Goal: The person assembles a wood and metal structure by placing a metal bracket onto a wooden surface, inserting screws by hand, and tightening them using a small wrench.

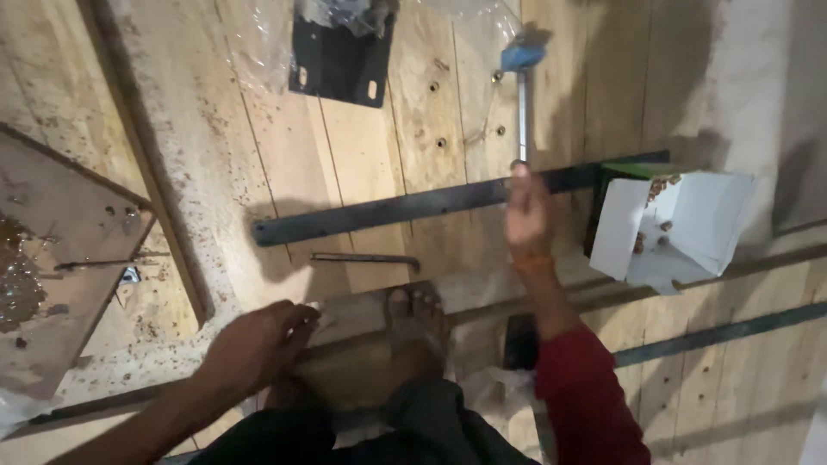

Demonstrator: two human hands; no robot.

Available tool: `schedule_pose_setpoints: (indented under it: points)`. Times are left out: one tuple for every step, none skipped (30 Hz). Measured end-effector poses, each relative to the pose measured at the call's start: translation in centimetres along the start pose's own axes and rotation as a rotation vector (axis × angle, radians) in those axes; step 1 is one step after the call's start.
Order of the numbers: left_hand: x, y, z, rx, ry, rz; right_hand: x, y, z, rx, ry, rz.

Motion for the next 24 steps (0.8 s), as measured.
schedule_pose_setpoints:
  points:
    - [0.1, 0.4, 0.3, 0.0, 0.006, -0.005, -0.8, 0.1, 0.6, 0.012, -0.042, -0.013]
    - [0.4, 0.7, 0.7, -0.043, -0.042, 0.023, -1.8, 0.4, 1.5, 0.005, -0.041, -0.01]
    - [0.7, 1.1, 1.2, -0.09, -0.092, 0.055, -4.0, 1.2, 2.3, 0.027, -0.108, -0.103]
    - [0.9, 1.3, 1.5, -0.094, -0.087, 0.054, -6.4, 2.1, 3.0, 0.05, -0.174, -0.196]
    - [0.8, 1.2, 1.7, -0.077, -0.039, 0.021, -8.4, 2.7, 3.5, 0.071, -0.241, -0.296]
    - [0.7, 1.2, 1.9, -0.06, 0.009, -0.012, -9.9, 3.2, 4.0, -0.012, -0.329, -0.391]
    - [0.8, 1.3, 2.0, -0.051, 0.007, -0.019, -10.7, 3.5, 3.8, -0.138, -0.408, -0.461]
    - [0.6, 1.4, 1.9, -0.03, 0.035, -0.056, -10.7, 3.5, 2.8, -0.245, -0.458, -0.489]
    - [0.4, 1.5, 1.8, -0.01, 0.063, -0.091, -9.4, 3.1, 0.8, -0.291, -0.468, -0.477]
    - [0.2, 1.4, 1.6, -0.001, 0.061, -0.095, -7.7, 2.8, -1.8, -0.326, -0.452, -0.457]
    - [0.5, 1.6, 1.5, -0.043, 0.034, -0.049, -4.9, 2.5, -4.9, -0.256, -0.395, -0.379]
    - [0.8, 1.9, 1.6, -0.085, 0.007, -0.002, -2.0, 2.6, -8.0, -0.168, -0.358, -0.297]
    - [0.7, 2.1, 1.3, -0.079, 0.009, -0.009, 0.5, 2.6, -10.5, -0.072, -0.355, -0.215]
    - [0.9, 2.5, 1.2, -0.093, 0.038, 0.022, 2.1, 2.9, -12.3, 0.029, -0.405, -0.155]
    - [0.6, 2.3, 1.2, -0.105, 0.068, 0.04, 2.7, 2.5, -12.3, 0.029, -0.383, -0.107]
    - [0.3, 2.0, 1.2, -0.099, 0.071, 0.02, 2.7, 2.0, -11.7, -0.036, -0.286, -0.078]
    - [0.8, 2.5, 1.7, -0.141, 0.028, 0.044, 2.0, 3.5, -7.8, -0.464, 0.534, -0.129]
    - [1.5, 2.7, 2.3, -0.183, -0.013, 0.068, -0.4, 2.7, -5.5, -0.554, 0.487, -0.177]
    - [2.2, 2.7, 2.9, -0.19, -0.014, 0.089, -3.9, 2.8, -3.0, -0.624, 0.447, -0.219]
    - [2.4, 2.5, 3.1, -0.092, 0.039, 0.036, -5.6, 3.2, -0.3, -0.608, 0.45, -0.203]
    - [2.3, 2.2, 3.0, 0.012, 0.093, -0.039, -7.4, 2.8, 2.4, -0.621, 0.1, -0.243]
    - [2.7, 2.3, 3.3, 0.014, 0.091, -0.037, -8.8, 2.6, 4.5, -0.62, -0.251, -0.278]
    - [2.8, 2.2, 3.4, 0.005, 0.098, -0.038, -9.5, 1.9, 6.0, -0.652, -0.472, -0.335]
    - [2.8, 2.0, 3.4, -0.004, 0.105, -0.039, -9.4, 1.4, 6.9, -0.684, -0.527, -0.374]
Point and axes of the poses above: each hand's wrist, its own y-axis away from the middle knuckle, its own x-axis out of the palm, z = x × y, the point moved 5 cm from there along -y, towards the middle knuckle, and after that the axes turned 4 degrees about -x, right-handed, at the moved point
